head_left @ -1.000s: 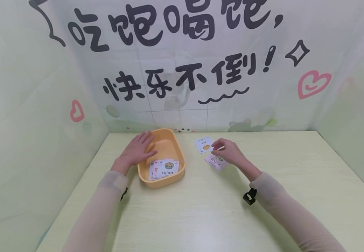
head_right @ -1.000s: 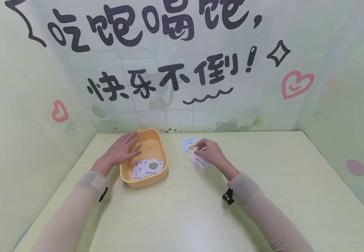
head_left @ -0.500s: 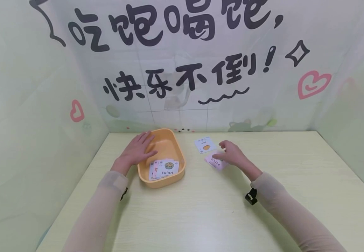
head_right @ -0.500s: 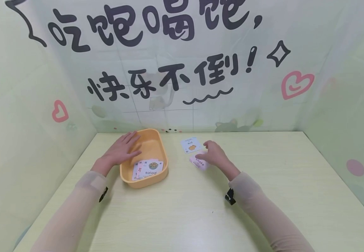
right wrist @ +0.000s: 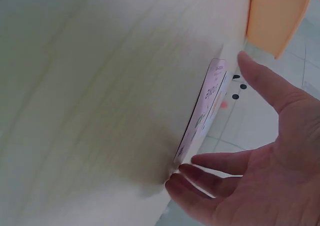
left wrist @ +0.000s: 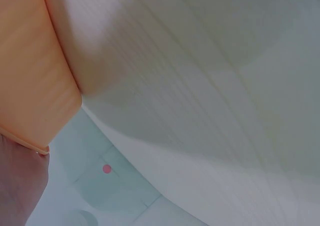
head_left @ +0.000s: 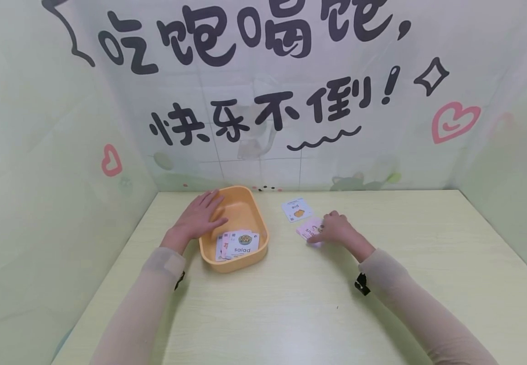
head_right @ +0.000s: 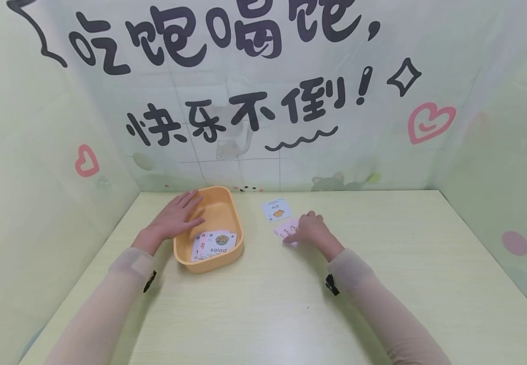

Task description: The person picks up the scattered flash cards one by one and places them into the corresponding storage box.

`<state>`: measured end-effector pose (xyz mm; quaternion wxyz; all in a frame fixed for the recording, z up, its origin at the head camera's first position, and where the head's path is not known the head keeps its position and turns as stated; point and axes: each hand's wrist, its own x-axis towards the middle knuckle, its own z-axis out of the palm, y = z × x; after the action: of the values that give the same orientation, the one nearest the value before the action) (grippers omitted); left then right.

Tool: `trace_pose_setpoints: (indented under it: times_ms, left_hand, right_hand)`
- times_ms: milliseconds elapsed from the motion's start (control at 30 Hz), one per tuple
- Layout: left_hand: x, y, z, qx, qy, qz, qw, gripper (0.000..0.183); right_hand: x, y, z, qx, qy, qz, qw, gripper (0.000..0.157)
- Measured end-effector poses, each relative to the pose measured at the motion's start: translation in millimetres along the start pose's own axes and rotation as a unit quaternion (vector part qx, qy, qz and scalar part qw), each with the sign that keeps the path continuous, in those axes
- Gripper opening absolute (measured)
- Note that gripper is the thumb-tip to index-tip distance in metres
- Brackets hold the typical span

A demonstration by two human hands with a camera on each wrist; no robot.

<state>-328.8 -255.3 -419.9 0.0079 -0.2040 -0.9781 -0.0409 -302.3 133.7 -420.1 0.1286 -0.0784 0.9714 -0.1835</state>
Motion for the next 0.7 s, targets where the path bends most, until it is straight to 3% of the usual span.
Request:
trace_pose_setpoints:
  times_ms: [200,700]
  left_hand:
    - [-0.2,0.6,-1.0,0.0,0.001,0.0,1.0,0.081]
    - [-0.1,0.7,-0.6,0.003,0.001,0.0,1.0,0.081]
  right_hand:
    - [-0.3,-0.8,5.5,-0.02,0.005,0.027,0.999,0.072]
    - [-2.2,-5.5,6.9,-0.02,0.013,0.028,0.999,0.08]
